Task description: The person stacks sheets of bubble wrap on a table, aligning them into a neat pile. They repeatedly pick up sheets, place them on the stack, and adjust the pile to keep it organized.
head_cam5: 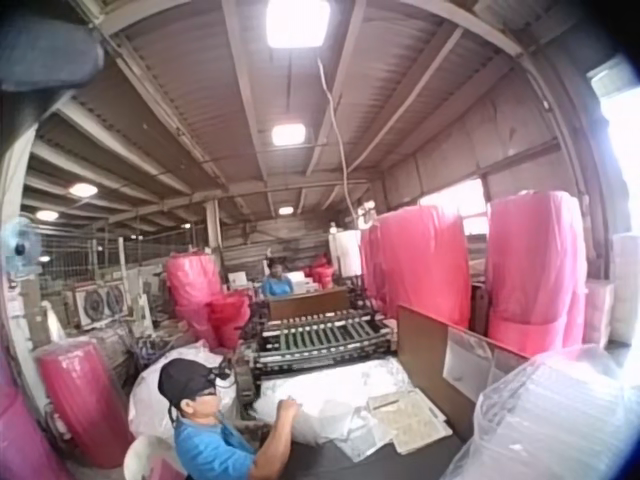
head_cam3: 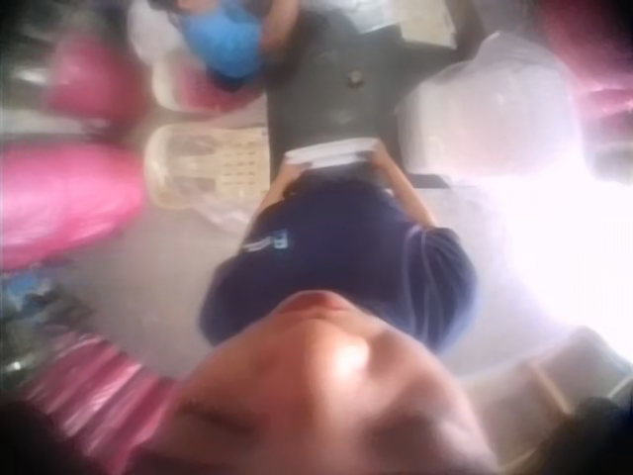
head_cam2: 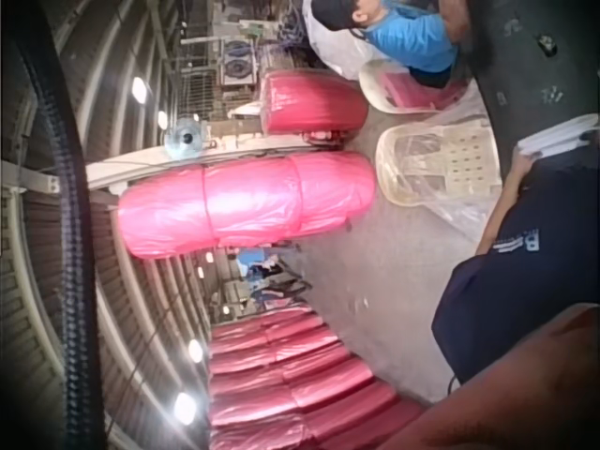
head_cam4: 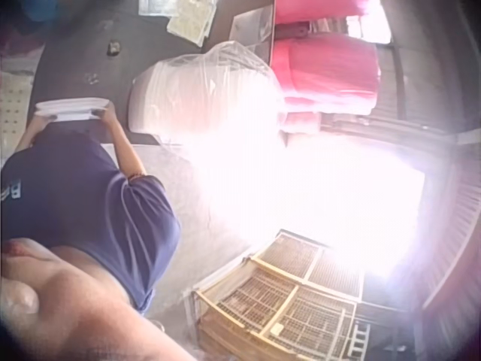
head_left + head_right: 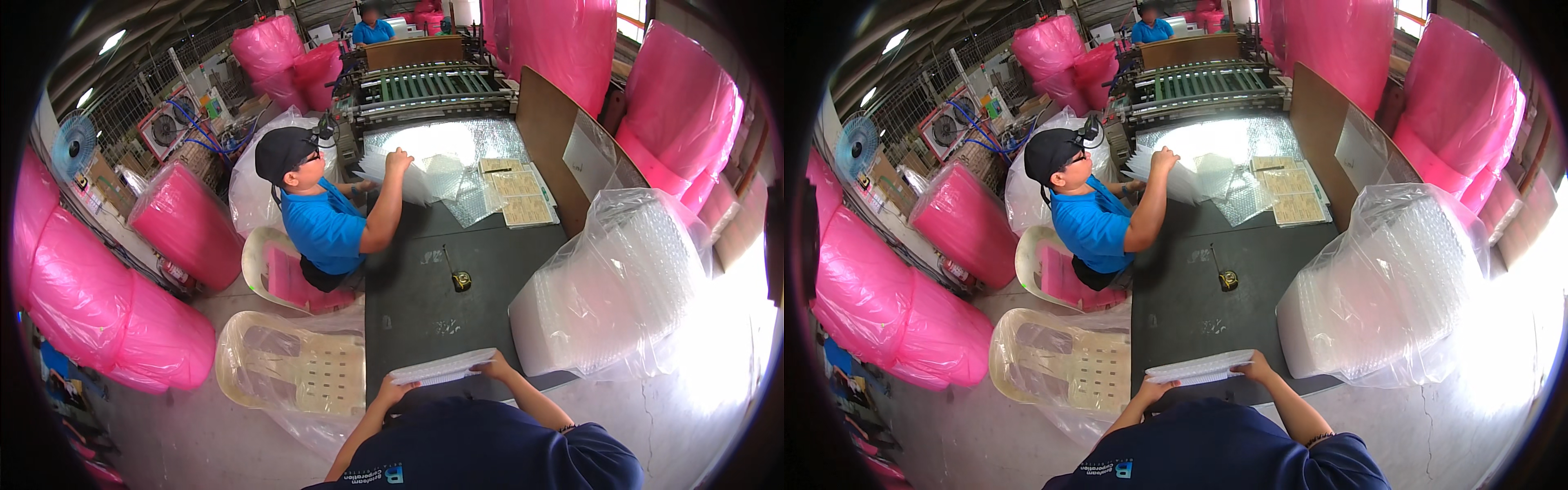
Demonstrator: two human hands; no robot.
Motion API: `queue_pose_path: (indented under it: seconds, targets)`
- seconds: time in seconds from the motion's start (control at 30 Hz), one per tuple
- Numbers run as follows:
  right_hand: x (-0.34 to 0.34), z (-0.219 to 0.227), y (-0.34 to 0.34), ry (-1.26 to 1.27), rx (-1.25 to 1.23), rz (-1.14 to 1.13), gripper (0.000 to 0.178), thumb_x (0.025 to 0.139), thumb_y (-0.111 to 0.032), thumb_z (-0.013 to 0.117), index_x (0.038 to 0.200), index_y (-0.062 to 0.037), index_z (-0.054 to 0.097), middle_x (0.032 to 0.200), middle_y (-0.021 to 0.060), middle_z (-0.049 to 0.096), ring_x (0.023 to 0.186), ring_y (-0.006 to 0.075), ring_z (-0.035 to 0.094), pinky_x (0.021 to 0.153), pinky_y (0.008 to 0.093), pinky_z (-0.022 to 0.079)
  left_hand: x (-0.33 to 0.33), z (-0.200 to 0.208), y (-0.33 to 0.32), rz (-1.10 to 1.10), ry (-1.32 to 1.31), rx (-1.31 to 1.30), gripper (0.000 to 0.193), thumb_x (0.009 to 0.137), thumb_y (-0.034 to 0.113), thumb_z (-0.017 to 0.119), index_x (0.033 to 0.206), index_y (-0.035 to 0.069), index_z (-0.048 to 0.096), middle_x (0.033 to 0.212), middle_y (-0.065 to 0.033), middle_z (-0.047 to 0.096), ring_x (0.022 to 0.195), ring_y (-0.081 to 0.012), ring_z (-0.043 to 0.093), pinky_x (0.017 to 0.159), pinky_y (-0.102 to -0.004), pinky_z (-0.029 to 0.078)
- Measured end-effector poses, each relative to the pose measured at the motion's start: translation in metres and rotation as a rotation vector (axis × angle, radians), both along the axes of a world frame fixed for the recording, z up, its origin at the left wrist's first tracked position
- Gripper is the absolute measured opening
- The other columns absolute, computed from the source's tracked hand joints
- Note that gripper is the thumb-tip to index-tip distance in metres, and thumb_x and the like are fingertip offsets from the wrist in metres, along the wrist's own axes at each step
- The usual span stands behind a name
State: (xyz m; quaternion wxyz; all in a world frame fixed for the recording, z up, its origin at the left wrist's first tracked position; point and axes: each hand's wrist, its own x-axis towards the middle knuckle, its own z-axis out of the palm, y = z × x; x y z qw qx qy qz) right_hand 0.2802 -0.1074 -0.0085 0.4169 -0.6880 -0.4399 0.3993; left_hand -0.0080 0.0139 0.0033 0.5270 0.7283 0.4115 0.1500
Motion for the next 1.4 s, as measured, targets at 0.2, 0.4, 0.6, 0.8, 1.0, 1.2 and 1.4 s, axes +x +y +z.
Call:
queue_pose_path:
  seconds: [0.2, 0.4, 0.6, 0.8, 1.0, 1.2, 1.4]
  targets:
    - [-0.003, 0.000, 0.003, -0.015, -0.026, 0.022, 0.037, 0.061, -0.015, 0.078, 0.093, -0.0036, 0.064, 0.094, 0.0117, 0.066, 0.092, 0.0247, 0.061, 0.081, 0.0334, 0.046, -0.006, -0.005, -0.002, 0.024, 0.015, 0.041, 0.038, 0.071, 0.032, 0.074, 0.095, 0.005, 0.065, 0.094, -0.0110, 0.066, 0.092, -0.0243, 0.063, 0.079, -0.0325, 0.048]
    - [-0.003, -0.007, -0.003, 0.055, -0.023, 0.032, 0.035, 0.061, -0.013, 0.078, 0.092, -0.0032, 0.064, 0.092, 0.0104, 0.066, 0.090, 0.0220, 0.062, 0.081, 0.0322, 0.046, -0.008, -0.014, -0.003, -0.012, -0.034, 0.057, 0.036, 0.071, 0.033, 0.073, 0.093, 0.004, 0.066, 0.091, -0.0118, 0.067, 0.090, -0.0257, 0.064, 0.077, -0.0331, 0.048]
    - [-0.003, 0.000, -0.004, 0.056, -0.006, 0.064, 0.031, 0.061, -0.011, 0.078, 0.088, -0.0028, 0.065, 0.089, 0.0096, 0.067, 0.086, 0.0206, 0.063, 0.078, 0.0314, 0.047, -0.009, -0.014, -0.003, -0.047, -0.016, 0.126, 0.035, 0.071, 0.031, 0.073, 0.092, 0.004, 0.066, 0.089, -0.0120, 0.067, 0.087, -0.0253, 0.064, 0.075, -0.0329, 0.049]
    - [-0.002, 0.002, -0.004, -0.064, -0.006, 0.120, 0.027, 0.063, -0.010, 0.077, 0.086, -0.0031, 0.066, 0.087, 0.0091, 0.067, 0.083, 0.0195, 0.063, 0.075, 0.0308, 0.048, -0.009, -0.020, -0.006, -0.044, -0.021, 0.103, 0.035, 0.071, 0.031, 0.073, 0.091, 0.003, 0.065, 0.088, -0.0122, 0.067, 0.087, -0.0257, 0.064, 0.075, -0.0330, 0.049]
    - [-0.002, 0.003, -0.004, -0.021, 0.015, 0.134, 0.024, 0.064, -0.009, 0.076, 0.085, -0.0037, 0.066, 0.086, 0.0092, 0.067, 0.082, 0.0194, 0.064, 0.074, 0.0308, 0.048, -0.010, -0.022, -0.006, -0.058, -0.007, 0.110, 0.036, 0.071, 0.033, 0.072, 0.090, 0.003, 0.063, 0.089, -0.0119, 0.066, 0.087, -0.0271, 0.063, 0.076, -0.0336, 0.049]
    - [0.002, -0.006, -0.005, -0.099, 0.084, 0.211, 0.023, 0.064, -0.009, 0.076, 0.084, -0.0032, 0.066, 0.084, 0.0089, 0.067, 0.081, 0.0200, 0.064, 0.072, 0.0308, 0.049, -0.009, -0.025, -0.007, -0.080, 0.009, 0.187, 0.031, 0.069, 0.026, 0.075, 0.088, 0.003, 0.064, 0.085, -0.0114, 0.066, 0.083, -0.0250, 0.064, 0.074, -0.0318, 0.050]
    - [0.001, -0.004, -0.006, -0.087, 0.093, 0.218, 0.021, 0.065, -0.007, 0.074, 0.084, -0.0036, 0.067, 0.083, 0.0085, 0.066, 0.079, 0.0210, 0.064, 0.072, 0.0307, 0.049, -0.011, -0.028, -0.004, -0.110, 0.004, 0.205, 0.033, 0.067, 0.023, 0.077, 0.088, 0.002, 0.064, 0.089, -0.0110, 0.065, 0.083, -0.0254, 0.064, 0.076, -0.0313, 0.049]
